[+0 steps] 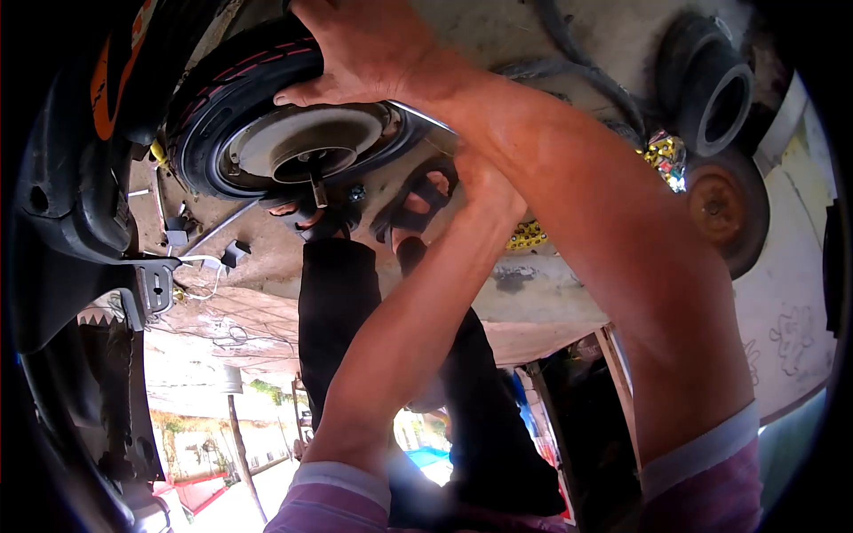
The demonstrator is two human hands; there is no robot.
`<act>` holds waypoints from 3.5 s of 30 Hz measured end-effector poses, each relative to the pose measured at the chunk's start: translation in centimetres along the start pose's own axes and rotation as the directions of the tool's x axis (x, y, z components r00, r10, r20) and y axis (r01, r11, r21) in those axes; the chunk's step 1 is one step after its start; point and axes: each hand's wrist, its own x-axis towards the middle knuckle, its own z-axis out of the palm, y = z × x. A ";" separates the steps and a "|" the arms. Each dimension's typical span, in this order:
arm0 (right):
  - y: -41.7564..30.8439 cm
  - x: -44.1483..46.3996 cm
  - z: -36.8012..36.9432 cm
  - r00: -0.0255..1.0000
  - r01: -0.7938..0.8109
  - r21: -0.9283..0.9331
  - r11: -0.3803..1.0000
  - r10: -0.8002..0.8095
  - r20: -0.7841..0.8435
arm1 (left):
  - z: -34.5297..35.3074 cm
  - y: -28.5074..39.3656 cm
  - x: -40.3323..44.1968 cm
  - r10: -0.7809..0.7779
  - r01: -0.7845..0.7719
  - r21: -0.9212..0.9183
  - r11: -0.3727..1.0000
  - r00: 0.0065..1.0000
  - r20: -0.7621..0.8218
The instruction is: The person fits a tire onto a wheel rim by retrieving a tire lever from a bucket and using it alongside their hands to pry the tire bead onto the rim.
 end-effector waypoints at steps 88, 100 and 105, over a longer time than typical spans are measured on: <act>2.7 -5.6 4.6 0.926 -0.291 0.140 0.947 0.315 -0.207 | -1.4 29.6 -12.4 -0.198 -0.218 0.288 -0.932 0.975 0.098; 3.4 -5.9 4.8 0.926 -0.297 0.150 0.943 0.323 -0.197 | -6.5 17.8 -16.9 0.130 0.385 0.889 -0.248 0.923 -0.363; 3.7 -6.0 4.6 0.927 -0.315 0.105 0.943 0.329 -0.181 | -4.1 9.5 -17.2 0.070 0.579 0.716 0.389 0.757 -0.650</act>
